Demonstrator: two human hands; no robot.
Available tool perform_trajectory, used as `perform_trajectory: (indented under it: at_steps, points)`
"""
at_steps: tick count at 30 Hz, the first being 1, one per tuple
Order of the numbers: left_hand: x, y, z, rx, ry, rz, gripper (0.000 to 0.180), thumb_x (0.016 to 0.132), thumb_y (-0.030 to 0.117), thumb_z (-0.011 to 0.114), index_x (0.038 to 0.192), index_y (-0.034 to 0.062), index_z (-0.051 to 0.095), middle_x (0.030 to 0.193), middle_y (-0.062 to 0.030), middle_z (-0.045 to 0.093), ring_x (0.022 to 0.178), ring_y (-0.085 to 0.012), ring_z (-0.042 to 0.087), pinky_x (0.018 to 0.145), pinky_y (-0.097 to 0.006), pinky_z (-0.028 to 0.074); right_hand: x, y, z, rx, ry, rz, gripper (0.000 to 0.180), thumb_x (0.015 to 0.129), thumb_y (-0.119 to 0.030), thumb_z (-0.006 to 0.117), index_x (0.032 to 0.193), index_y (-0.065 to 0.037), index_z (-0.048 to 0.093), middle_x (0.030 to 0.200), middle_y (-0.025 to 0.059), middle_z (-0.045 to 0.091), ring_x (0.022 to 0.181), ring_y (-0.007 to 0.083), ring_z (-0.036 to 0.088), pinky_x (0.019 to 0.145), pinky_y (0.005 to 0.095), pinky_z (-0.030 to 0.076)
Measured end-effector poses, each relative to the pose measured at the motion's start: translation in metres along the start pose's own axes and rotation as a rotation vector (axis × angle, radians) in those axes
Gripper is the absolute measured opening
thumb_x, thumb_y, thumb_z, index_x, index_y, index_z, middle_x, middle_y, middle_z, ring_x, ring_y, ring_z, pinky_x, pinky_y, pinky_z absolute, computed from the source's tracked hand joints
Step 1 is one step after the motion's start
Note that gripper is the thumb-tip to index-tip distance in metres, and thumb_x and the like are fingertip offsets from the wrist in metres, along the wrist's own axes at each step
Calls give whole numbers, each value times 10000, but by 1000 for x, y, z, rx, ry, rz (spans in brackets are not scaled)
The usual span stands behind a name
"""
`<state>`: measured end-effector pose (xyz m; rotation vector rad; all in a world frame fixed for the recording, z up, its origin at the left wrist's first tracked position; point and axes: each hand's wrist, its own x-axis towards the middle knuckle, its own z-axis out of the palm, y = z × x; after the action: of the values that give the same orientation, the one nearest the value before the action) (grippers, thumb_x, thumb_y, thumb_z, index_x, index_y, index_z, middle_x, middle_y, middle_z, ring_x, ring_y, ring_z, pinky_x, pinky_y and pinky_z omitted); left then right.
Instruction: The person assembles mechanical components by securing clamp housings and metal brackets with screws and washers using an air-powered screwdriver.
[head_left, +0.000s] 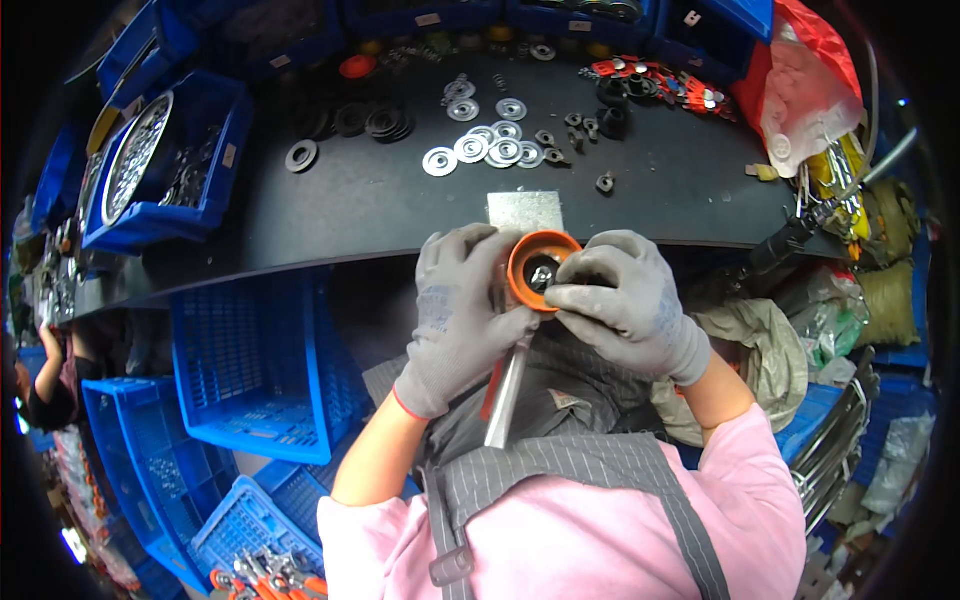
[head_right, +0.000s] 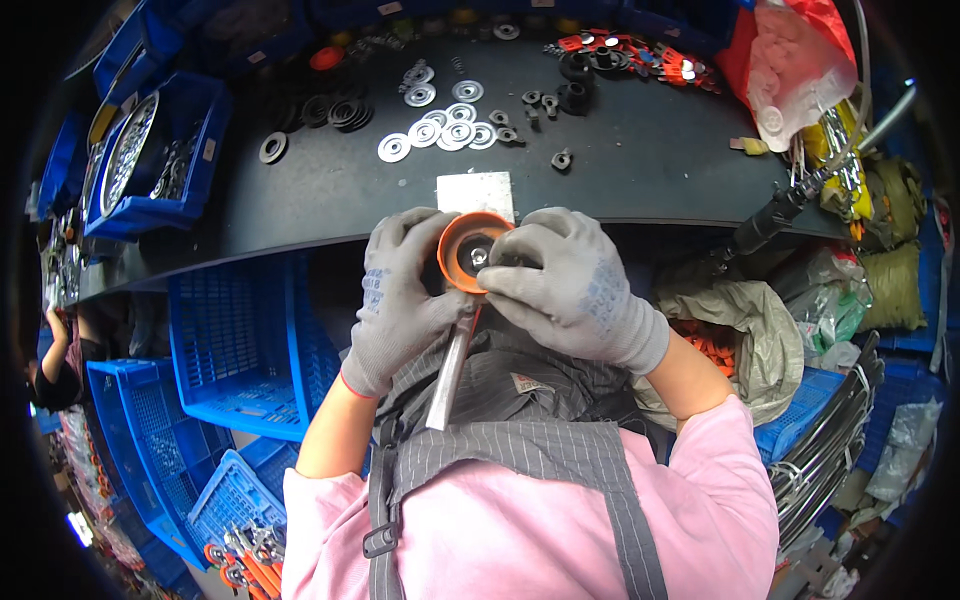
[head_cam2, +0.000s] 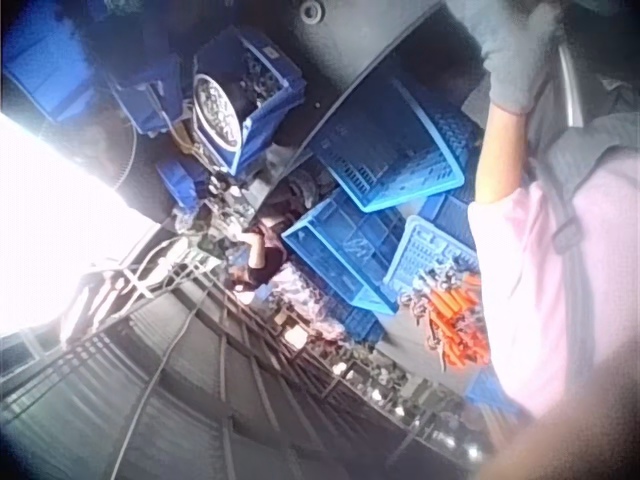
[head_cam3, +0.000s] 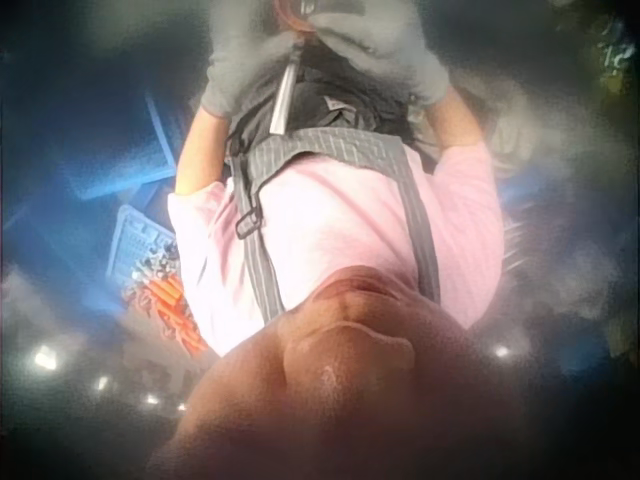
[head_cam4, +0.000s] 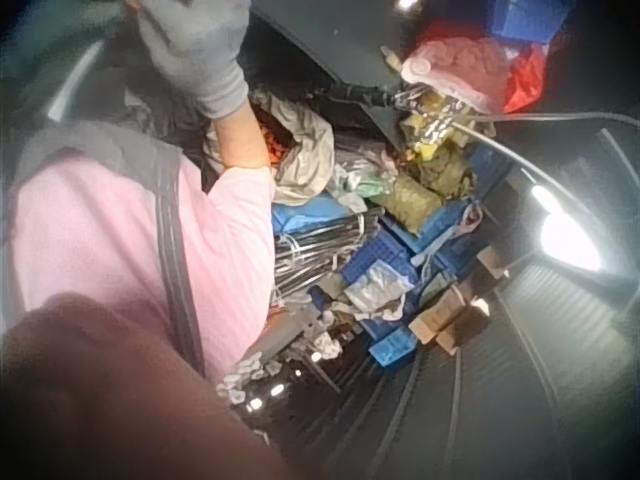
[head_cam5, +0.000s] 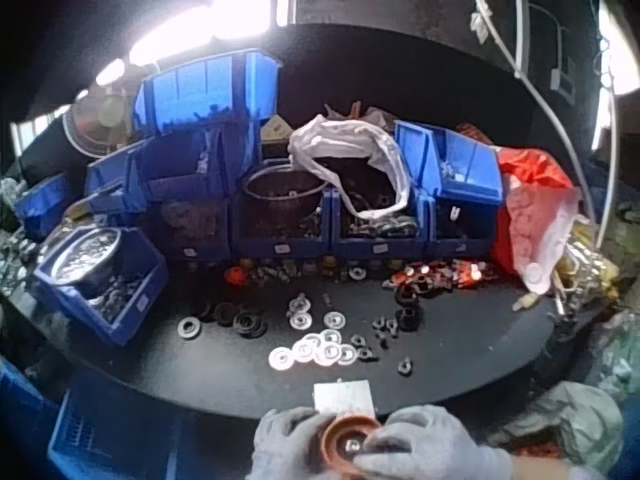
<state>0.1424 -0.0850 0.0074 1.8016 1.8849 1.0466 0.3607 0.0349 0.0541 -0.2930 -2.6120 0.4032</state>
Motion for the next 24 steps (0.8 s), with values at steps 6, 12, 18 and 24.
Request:
perform_trajectory:
  at_steps: [6,12,18,24]
  points:
    - [4,5,4,-48,69,139,1140,705,550,948,1604,-16,537,1456,-243,592,1400,-446,542,1249,-652,319,-1,-1,-6,-10,-147,10,264,875,-215,858,1128,-170,800,1234,52,728,1255,359,677,977,495,557]
    - [13,-2,8,-81,0,116,995,714,536,973,1521,61,636,1421,-191,624,1362,-413,572,1220,-628,344,0,18,-9,272,-72,74,271,911,-141,816,1180,-123,796,1247,95,735,1193,369,703,981,487,575]
    - [23,4,7,-106,6,39,854,710,465,1000,1435,116,714,1560,-331,537,1484,-550,469,1263,-630,338,6,74,-9,238,346,409,360,940,-75,791,1299,-75,778,1273,175,742,1103,364,746,967,442,605]
    - [20,2,10,-49,21,84,923,710,496,1004,1474,92,678,1541,-304,549,1486,-522,473,1256,-630,342,44,182,-1,-411,78,277,428,975,-125,704,1402,-123,741,1499,152,671,1331,399,658,1082,512,563]
